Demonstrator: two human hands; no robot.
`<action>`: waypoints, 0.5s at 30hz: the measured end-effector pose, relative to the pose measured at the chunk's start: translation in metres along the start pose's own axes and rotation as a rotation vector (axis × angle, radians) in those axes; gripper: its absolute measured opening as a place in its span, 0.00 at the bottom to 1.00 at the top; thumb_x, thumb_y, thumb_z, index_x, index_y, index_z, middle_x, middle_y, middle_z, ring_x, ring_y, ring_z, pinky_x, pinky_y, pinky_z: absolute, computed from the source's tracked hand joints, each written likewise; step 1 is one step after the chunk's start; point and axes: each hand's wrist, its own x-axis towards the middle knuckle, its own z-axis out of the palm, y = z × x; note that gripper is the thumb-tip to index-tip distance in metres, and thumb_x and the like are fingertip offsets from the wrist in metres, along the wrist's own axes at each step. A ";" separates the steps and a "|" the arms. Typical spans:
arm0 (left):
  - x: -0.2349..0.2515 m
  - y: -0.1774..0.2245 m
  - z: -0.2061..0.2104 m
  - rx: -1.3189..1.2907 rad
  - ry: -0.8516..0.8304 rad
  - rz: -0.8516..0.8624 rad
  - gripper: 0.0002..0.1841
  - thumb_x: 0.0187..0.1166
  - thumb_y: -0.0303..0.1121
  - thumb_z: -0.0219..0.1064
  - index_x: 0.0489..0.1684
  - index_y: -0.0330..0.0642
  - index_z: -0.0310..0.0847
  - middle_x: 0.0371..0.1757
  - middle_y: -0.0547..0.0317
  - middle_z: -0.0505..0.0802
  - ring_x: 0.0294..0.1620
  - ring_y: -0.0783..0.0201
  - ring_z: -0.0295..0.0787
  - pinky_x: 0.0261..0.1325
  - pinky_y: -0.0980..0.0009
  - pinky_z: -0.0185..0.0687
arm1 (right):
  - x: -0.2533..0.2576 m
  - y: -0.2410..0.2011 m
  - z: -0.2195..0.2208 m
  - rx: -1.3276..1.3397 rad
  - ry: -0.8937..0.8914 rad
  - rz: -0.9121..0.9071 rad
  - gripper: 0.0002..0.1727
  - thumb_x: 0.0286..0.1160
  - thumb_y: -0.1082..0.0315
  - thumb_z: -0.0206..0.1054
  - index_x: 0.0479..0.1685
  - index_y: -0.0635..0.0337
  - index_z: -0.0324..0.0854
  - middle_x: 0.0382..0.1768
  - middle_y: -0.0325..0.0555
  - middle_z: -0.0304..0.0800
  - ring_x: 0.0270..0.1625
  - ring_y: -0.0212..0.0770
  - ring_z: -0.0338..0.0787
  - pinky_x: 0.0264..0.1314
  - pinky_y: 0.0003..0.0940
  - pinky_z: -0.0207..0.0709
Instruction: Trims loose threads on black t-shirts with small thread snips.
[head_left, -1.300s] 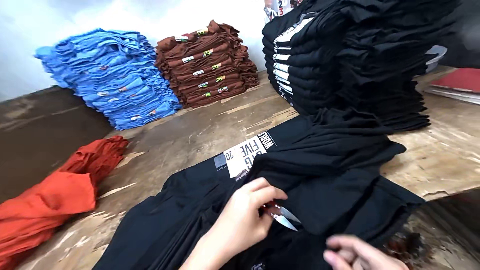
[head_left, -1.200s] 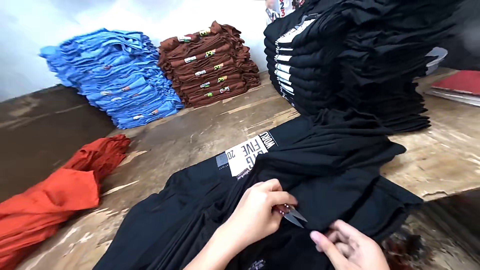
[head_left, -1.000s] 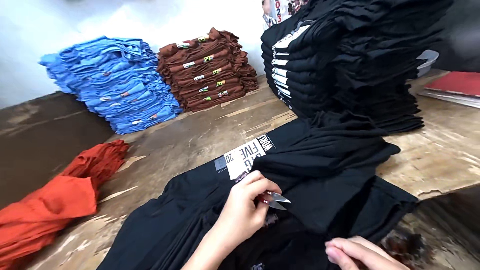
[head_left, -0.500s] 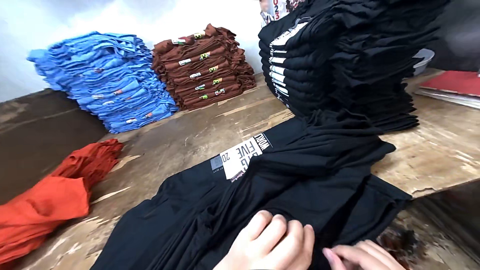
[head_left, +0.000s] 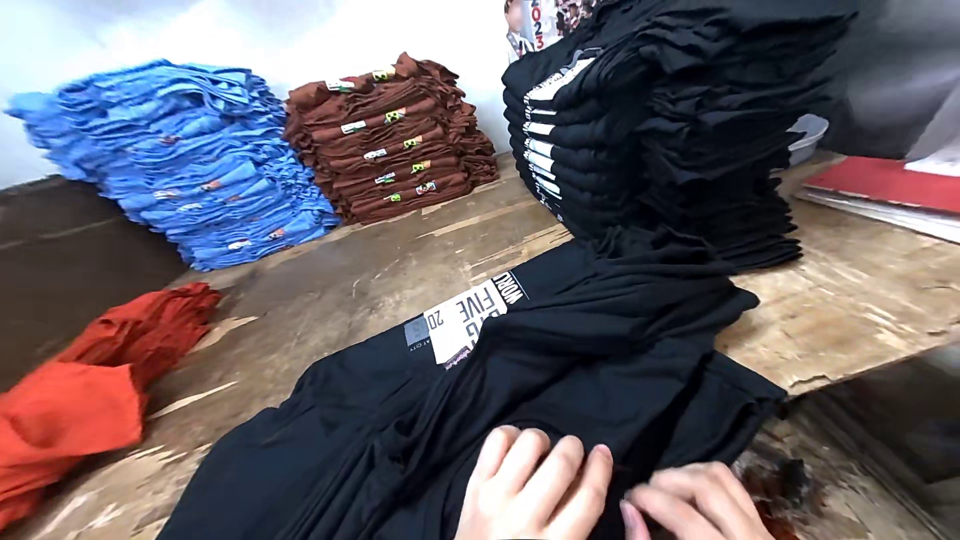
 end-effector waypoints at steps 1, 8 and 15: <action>0.000 0.000 -0.002 -0.026 0.024 -0.069 0.10 0.81 0.36 0.68 0.55 0.58 0.89 0.45 0.65 0.90 0.45 0.64 0.81 0.54 0.64 0.70 | 0.002 -0.002 0.003 -0.033 -0.004 0.061 0.10 0.69 0.55 0.76 0.37 0.51 0.92 0.37 0.41 0.90 0.48 0.35 0.86 0.51 0.27 0.79; -0.006 -0.008 -0.014 -0.060 0.017 -0.107 0.07 0.81 0.37 0.69 0.50 0.58 0.91 0.42 0.69 0.92 0.41 0.67 0.80 0.48 0.67 0.69 | 0.001 0.009 0.018 0.029 0.131 0.013 0.04 0.72 0.59 0.78 0.38 0.46 0.95 0.34 0.32 0.88 0.50 0.30 0.84 0.59 0.25 0.75; -0.009 0.008 -0.003 0.090 -0.028 0.105 0.13 0.84 0.31 0.62 0.60 0.54 0.88 0.47 0.62 0.91 0.45 0.62 0.80 0.54 0.63 0.69 | -0.007 0.010 0.014 -0.036 0.139 0.012 0.08 0.79 0.55 0.71 0.38 0.44 0.91 0.35 0.31 0.87 0.51 0.29 0.83 0.61 0.25 0.72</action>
